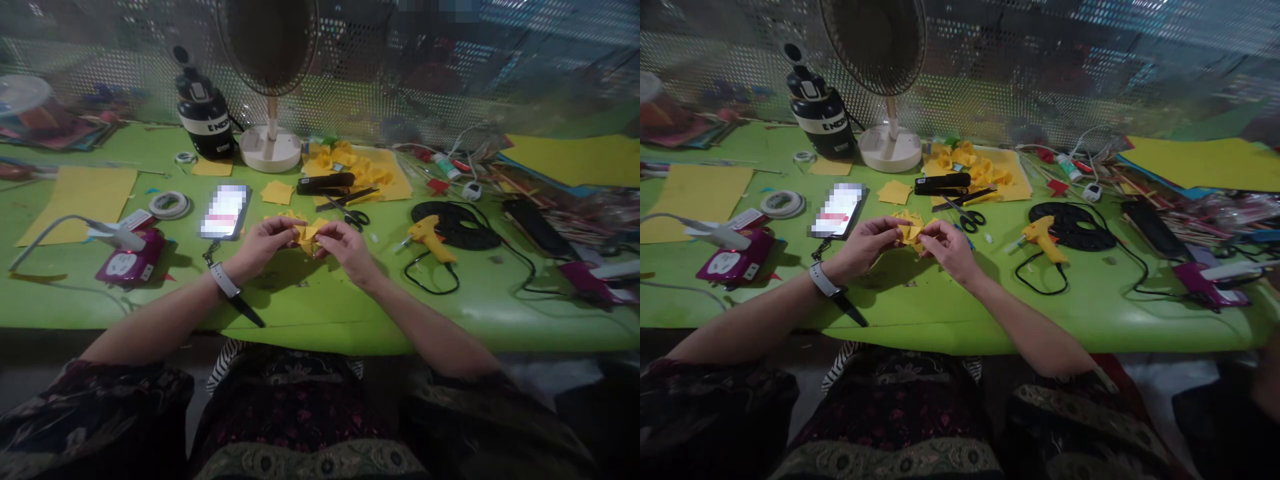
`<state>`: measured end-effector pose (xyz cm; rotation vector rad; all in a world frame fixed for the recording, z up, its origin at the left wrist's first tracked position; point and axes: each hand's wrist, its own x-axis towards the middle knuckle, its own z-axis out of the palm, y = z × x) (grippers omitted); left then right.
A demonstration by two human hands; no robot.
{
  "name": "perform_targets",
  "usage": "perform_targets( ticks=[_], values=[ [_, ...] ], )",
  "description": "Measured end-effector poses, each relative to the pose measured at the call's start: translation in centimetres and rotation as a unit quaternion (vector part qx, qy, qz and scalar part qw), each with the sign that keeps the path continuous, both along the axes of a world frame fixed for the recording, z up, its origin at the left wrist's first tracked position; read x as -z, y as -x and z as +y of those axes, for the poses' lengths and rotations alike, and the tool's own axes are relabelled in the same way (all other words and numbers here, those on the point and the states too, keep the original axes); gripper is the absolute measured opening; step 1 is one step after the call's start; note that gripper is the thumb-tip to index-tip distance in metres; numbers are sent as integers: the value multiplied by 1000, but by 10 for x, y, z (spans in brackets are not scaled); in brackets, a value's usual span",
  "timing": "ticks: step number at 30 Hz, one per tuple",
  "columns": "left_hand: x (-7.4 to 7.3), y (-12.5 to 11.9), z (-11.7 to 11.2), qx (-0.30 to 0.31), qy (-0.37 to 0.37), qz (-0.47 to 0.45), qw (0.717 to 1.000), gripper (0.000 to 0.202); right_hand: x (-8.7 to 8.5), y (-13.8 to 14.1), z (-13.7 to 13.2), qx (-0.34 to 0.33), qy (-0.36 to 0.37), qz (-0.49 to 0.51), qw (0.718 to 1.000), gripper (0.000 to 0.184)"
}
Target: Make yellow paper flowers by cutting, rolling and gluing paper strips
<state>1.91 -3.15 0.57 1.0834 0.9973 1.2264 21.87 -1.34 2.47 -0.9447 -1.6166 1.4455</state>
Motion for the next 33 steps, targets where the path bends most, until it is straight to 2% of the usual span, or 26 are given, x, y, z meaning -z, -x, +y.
perform_targets(
  ticks=[13,18,21,24,29,31,33],
  values=[
    [-2,0,-2,15,4,1,1000,22,4,-1,3,-10,-8,7,1000,19],
    [-4,-3,-4,8,-45,54,998,22,8,1,4,0,-30,-30,999,17],
    [-4,-5,-6,6,-81,80,994,22,11,1,4,17,-105,-97,990,12],
    [-1,-6,-5,17,-102,75,992,24,15,0,4,28,-211,-140,967,8],
    [3,-5,-4,21,-81,51,995,23,17,-2,6,91,-402,-201,888,9],
    [4,-5,-4,23,-62,36,997,25,17,-3,7,103,-447,-196,866,10],
    [4,-6,-5,31,-46,15,998,28,16,-4,6,110,-470,-183,856,13]
  ],
)
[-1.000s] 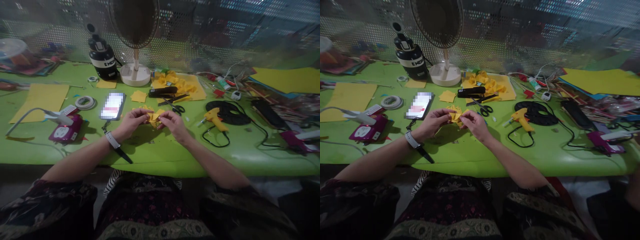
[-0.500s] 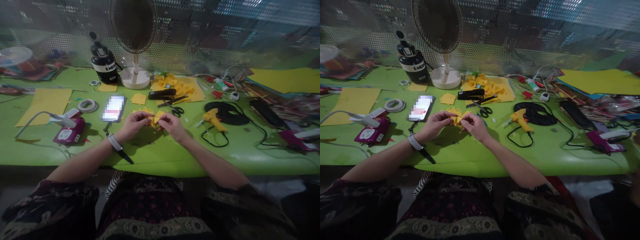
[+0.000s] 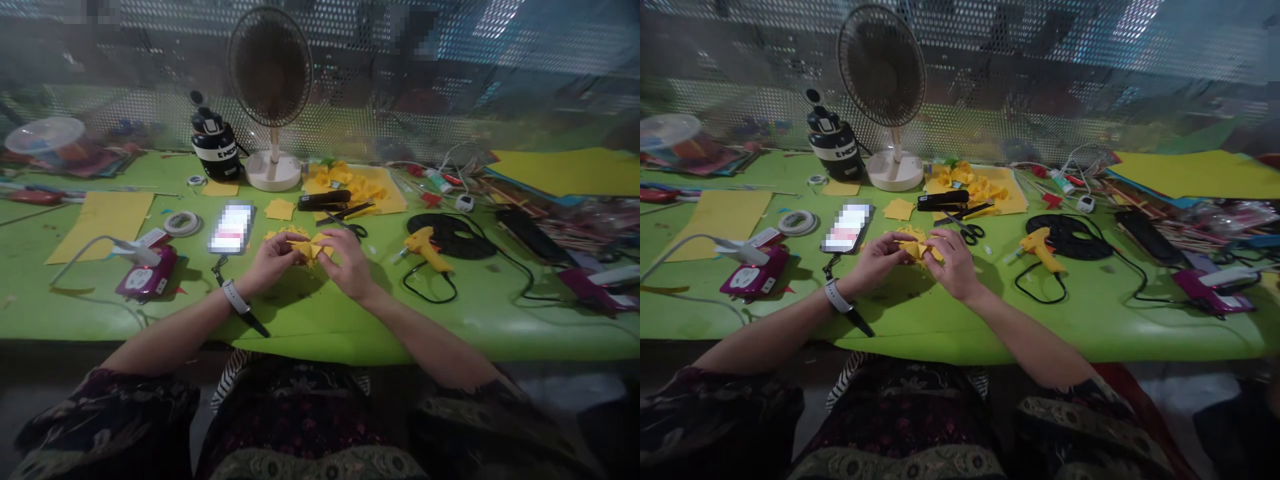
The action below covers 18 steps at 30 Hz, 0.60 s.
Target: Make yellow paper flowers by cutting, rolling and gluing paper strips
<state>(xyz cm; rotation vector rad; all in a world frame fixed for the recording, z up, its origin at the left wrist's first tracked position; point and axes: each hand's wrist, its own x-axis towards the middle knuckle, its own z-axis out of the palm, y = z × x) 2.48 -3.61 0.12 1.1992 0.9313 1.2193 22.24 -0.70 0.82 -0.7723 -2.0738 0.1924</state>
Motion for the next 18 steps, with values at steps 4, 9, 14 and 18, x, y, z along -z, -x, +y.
perform_targets(
  ticks=[4,9,14,18],
  values=[
    [1,-1,0,21,25,-26,999,27,-1,-1,1,-18,-16,4,1000,21],
    [1,-1,-1,56,46,-35,997,21,-2,-2,3,-59,-44,6,997,22],
    [-1,0,-2,79,54,-59,994,23,-3,-2,4,-86,-6,15,996,23],
    [-2,-1,-2,81,77,-94,989,25,-2,-4,5,-89,16,7,996,26]
  ],
)
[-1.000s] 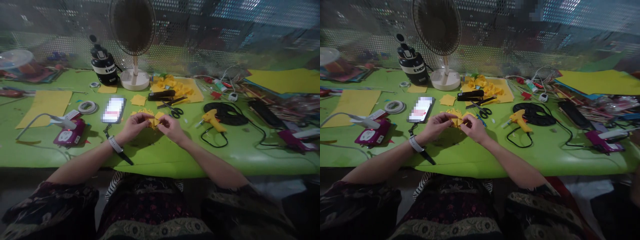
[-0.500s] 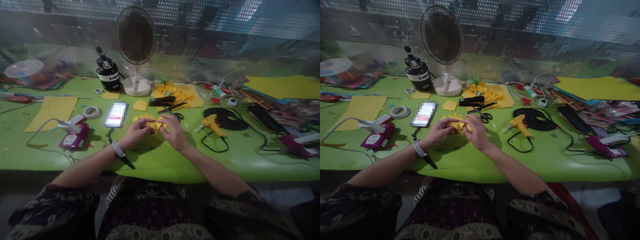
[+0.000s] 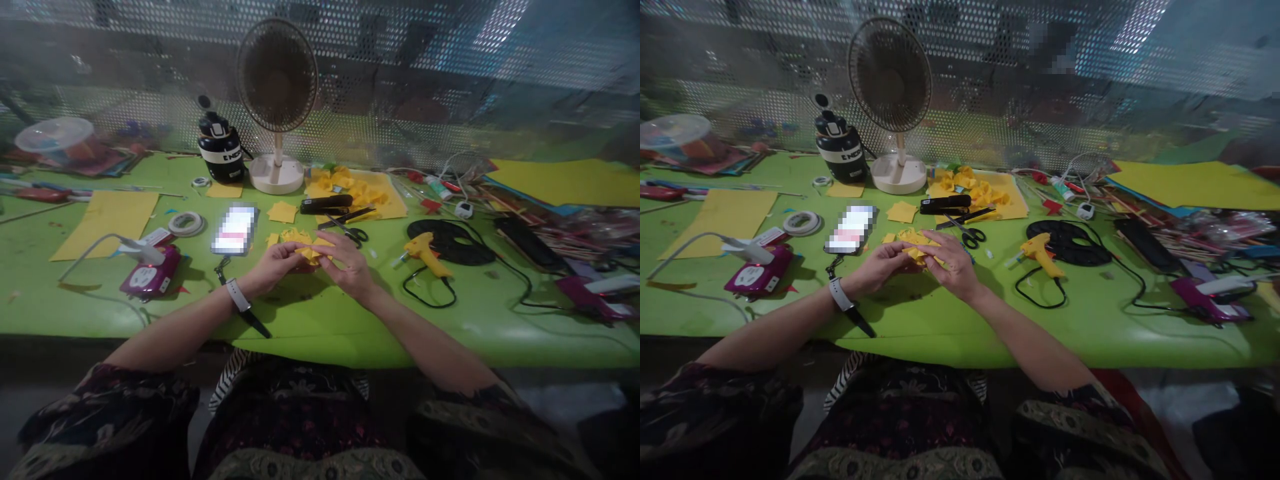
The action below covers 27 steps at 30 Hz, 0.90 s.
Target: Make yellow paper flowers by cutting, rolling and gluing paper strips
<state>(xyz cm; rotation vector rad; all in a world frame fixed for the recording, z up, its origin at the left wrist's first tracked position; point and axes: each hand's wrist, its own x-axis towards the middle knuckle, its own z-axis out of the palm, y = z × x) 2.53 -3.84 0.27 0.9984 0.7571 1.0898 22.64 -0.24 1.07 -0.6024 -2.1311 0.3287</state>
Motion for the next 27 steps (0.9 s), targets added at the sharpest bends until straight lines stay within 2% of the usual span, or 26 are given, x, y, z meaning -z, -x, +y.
perform_targets(
  ticks=[4,7,12,18,27],
  values=[
    [-2,-1,0,-6,26,-36,999,25,-1,-2,-1,11,-58,-45,997,32],
    [-4,0,2,-17,47,-65,997,23,-1,-1,-3,45,-95,-120,987,38],
    [-5,3,4,-37,50,-65,996,25,1,3,-6,73,-80,-208,972,50],
    [-7,2,4,-77,55,-37,995,27,8,4,2,30,-68,-134,988,47],
    [-10,2,2,-70,52,-7,996,31,7,2,2,19,1,-73,997,46]
  ],
)
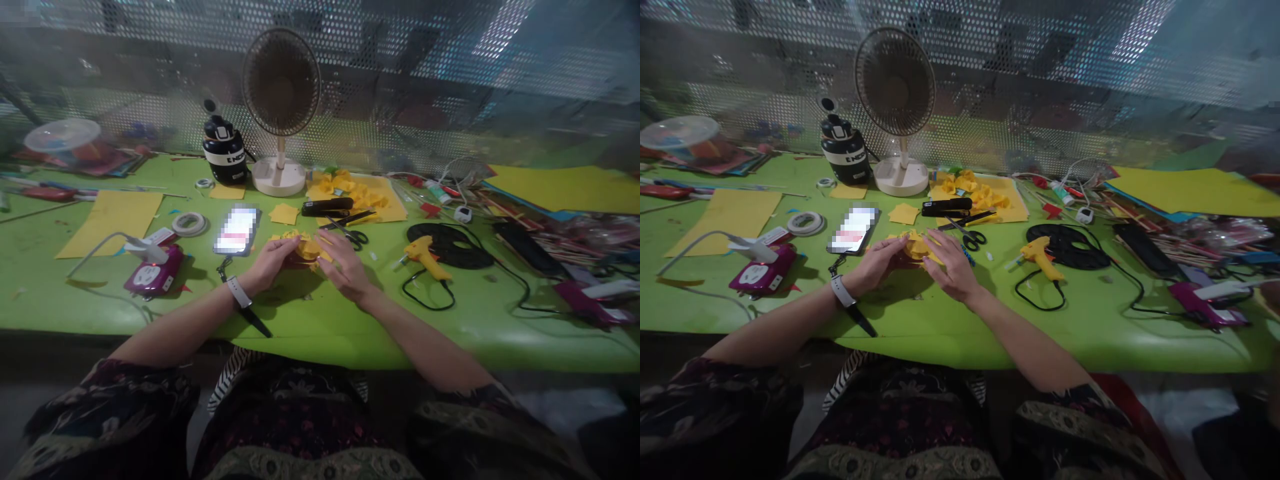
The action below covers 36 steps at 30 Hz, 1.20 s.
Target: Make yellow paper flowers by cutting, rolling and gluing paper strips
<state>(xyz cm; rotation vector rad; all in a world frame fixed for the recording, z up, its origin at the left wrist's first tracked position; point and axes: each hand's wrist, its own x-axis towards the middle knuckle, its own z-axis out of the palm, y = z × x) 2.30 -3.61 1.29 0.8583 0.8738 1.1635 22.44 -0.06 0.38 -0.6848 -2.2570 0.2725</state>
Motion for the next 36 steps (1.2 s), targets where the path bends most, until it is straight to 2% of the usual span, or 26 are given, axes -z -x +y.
perform_targets(
  ticks=[9,13,16,20,25,27,36],
  values=[
    [1,-2,-2,23,-12,42,999,40,3,3,3,40,-69,31,996,37],
    [2,-3,-2,36,-15,54,998,39,3,4,2,55,-88,5,995,32],
    [5,-2,-1,43,-11,58,997,38,2,4,1,57,-82,-23,995,29],
    [7,-1,1,62,4,56,997,38,2,4,1,49,-67,-11,996,23],
    [7,0,1,54,11,40,998,41,5,2,3,59,28,57,996,24],
    [7,0,1,49,10,38,998,40,5,1,4,51,45,71,995,24],
    [1,0,-1,39,49,48,997,40,8,5,5,2,23,78,997,24]
  ],
)
